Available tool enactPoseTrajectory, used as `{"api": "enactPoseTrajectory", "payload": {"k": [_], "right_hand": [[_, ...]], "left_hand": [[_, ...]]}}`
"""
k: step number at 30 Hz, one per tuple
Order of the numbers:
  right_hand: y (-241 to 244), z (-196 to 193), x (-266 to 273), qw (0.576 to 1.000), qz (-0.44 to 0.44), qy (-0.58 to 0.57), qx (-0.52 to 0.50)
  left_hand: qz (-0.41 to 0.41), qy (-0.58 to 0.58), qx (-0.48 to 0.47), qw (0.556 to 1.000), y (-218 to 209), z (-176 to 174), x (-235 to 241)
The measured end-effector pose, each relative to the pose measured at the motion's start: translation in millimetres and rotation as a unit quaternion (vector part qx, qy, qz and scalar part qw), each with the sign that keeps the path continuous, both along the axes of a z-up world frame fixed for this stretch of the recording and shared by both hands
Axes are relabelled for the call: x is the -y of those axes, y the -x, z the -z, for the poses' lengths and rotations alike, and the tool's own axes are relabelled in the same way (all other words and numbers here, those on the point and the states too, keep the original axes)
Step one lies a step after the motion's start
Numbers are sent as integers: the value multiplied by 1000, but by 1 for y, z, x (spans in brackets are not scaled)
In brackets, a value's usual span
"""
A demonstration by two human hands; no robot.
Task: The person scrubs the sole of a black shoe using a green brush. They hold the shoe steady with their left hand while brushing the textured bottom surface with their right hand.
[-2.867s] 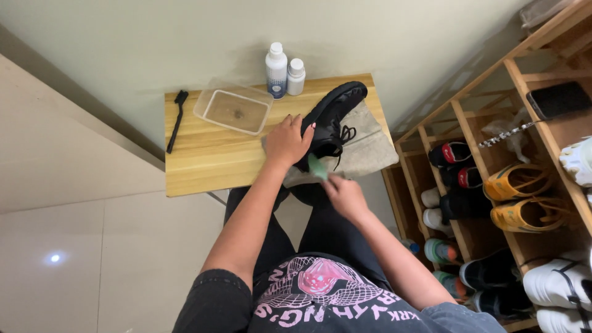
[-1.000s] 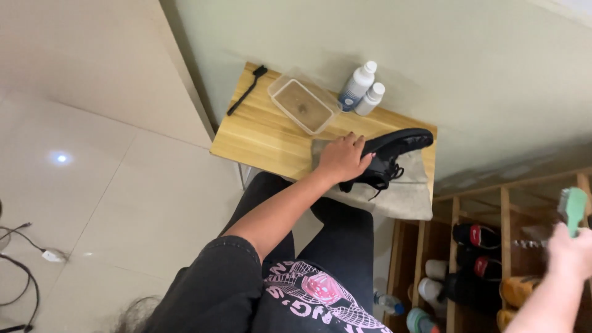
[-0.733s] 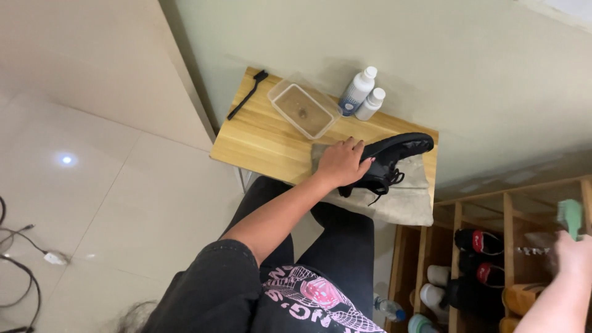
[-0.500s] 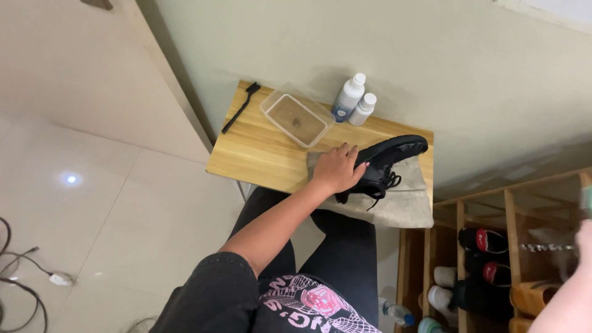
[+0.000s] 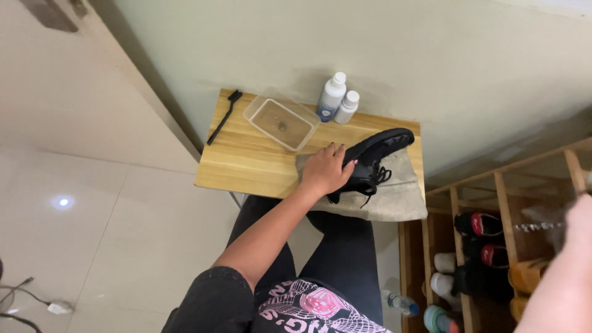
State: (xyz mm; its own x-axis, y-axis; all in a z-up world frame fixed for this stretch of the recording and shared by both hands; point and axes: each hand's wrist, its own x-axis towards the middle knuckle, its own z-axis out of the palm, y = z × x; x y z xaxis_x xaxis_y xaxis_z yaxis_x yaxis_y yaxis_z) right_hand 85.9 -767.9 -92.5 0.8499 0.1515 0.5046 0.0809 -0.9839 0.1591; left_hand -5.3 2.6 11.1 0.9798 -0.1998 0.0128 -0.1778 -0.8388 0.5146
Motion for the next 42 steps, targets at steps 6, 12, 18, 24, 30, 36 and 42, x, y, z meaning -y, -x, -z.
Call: {"api": "enactPoseTrajectory", "payload": {"k": [6, 12, 18, 24, 30, 36, 42], "right_hand": [[92, -65, -322, 851, 61, -507, -122], [118, -27, -448, 823, -20, -551, -140], [109, -46, -510, 832, -67, -518, -187], [100, -52, -517, 850, -10, -497, -174], [87, -52, -500, 890, 11, -442, -113], [92, -83, -515, 918, -20, -387, -81], [102, -72, -521, 901, -87, -405, -128]], "left_hand": [[7, -27, -8, 1000, -2, -2, 0], [-35, -26, 116, 992, -9, 38, 9], [-27, -25, 109, 993, -2, 26, 7], [-17, -21, 110, 994, 1, 27, 7], [-12, -25, 139, 990, -1, 31, 8], [-25, -36, 219, 975, -2, 55, 14], [-17, -38, 205, 978, 0, 48, 12]]}}
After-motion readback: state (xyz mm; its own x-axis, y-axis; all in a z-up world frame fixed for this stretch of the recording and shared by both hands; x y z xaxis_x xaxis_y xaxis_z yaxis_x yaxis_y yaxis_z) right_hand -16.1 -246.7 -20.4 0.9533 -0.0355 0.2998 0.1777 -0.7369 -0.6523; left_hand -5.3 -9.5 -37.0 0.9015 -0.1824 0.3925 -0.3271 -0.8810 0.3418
